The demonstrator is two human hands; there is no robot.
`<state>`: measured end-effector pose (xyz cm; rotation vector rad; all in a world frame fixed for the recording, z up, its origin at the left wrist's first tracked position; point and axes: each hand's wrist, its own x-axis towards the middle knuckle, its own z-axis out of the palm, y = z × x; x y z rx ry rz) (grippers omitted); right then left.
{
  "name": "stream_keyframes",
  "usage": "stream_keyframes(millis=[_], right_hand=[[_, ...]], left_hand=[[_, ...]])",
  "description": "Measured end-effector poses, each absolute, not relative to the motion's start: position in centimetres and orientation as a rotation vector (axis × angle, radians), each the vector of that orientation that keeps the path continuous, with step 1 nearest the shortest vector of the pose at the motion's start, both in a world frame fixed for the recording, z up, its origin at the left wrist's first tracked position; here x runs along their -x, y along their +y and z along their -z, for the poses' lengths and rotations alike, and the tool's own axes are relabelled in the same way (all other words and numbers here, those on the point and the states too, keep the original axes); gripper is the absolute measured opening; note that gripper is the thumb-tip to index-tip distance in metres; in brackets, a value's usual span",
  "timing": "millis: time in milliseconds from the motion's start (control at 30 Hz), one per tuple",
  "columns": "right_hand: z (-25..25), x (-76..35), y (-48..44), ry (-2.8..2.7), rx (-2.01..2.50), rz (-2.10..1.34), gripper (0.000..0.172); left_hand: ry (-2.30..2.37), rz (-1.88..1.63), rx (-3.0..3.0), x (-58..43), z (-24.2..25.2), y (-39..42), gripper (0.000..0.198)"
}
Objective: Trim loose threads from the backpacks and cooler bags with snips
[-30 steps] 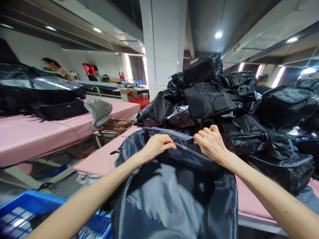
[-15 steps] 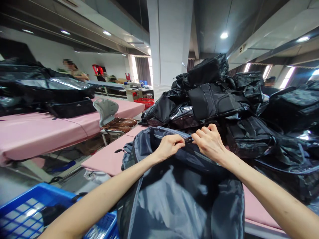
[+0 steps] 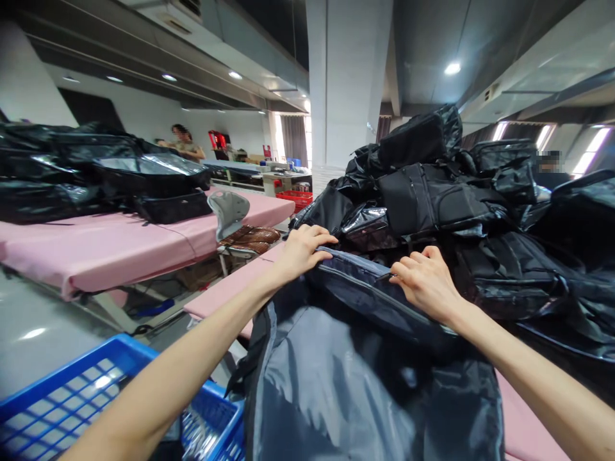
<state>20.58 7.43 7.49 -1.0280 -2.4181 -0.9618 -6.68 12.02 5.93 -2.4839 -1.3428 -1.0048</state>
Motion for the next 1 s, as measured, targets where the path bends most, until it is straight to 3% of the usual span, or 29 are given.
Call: stream_keyframes(millis=[133, 333, 633, 867, 1000], right_hand=[[-8.1, -18.8, 8.2, -2.396, 1.012, 0.815, 0.015], [-8.0, -15.9, 9.2, -2.455, 0.879, 0.907, 0.015], [-6.2, -17.8, 12.0, -2.37, 0.714, 0.869, 0.022], [-7.4, -16.6, 9.4, -2.41, 0.829, 1.016, 0.017], [-7.8, -16.5, 8.5, -2.441, 0.881, 1.041, 0.017]], left_hand=[[-1.329, 0.991, 2.648, 7.1, -5.3, 14.2, 0.014], [-1.089, 1.128, 2.603, 6.7, -4.3, 13.4, 0.016], [-0.797, 0.741, 2.261, 5.6, -2.4, 12.1, 0.035], [-1.017, 0.836, 2.128, 4.4, -1.1, 10.0, 0.035], [-1.321, 1.049, 2.12, 3.9, -1.4, 9.0, 0.025]])
